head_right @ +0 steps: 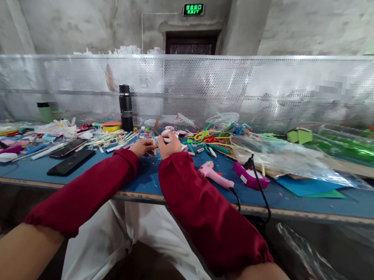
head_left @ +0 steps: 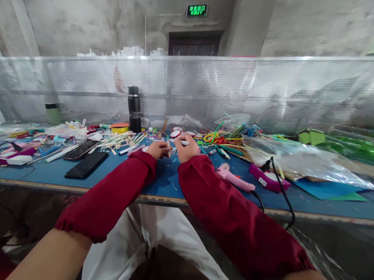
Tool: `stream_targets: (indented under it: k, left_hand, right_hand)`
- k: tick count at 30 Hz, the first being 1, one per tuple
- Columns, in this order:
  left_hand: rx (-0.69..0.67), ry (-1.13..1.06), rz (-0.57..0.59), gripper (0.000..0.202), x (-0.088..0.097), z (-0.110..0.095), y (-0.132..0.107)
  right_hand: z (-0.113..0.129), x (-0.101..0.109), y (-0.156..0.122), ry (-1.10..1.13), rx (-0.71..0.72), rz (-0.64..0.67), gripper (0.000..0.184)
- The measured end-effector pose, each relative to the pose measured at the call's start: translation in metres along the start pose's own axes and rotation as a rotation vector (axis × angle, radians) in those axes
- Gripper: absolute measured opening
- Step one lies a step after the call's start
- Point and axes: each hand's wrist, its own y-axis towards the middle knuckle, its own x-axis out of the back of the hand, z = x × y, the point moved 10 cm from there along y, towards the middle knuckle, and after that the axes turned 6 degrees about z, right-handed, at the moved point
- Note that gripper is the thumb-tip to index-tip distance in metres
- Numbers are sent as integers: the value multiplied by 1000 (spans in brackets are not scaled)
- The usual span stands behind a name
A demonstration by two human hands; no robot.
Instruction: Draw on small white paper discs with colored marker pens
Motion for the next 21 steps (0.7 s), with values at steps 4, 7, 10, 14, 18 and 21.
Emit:
stream_targets:
  k: [4, 7, 10, 14, 18, 21]
  left_hand:
    - [-2, -11, 6, 16, -1, -1, 0]
    - [-8, -16, 4, 17, 0, 0, 1]
    - [-17, -9, -5, 14, 1, -1, 0]
    - [0, 10, -3, 13, 0, -2, -2]
    - [4, 40, -1, 17, 0, -4, -4]
    - [-7, 47, -9, 19, 2, -2, -2]
  right_hand:
    - [-4, -4, 1, 8, -22, 32, 17]
    - [-6, -1, 0, -8, -41, 3, 17]
    - [-3, -2, 0, 12, -25, 12, 16]
    - [-1, -3, -1, 8, -20, 32, 16]
    - [-4, 1, 0, -36, -9, -10, 15]
    - [-11, -5, 2, -38, 6, 11, 19]
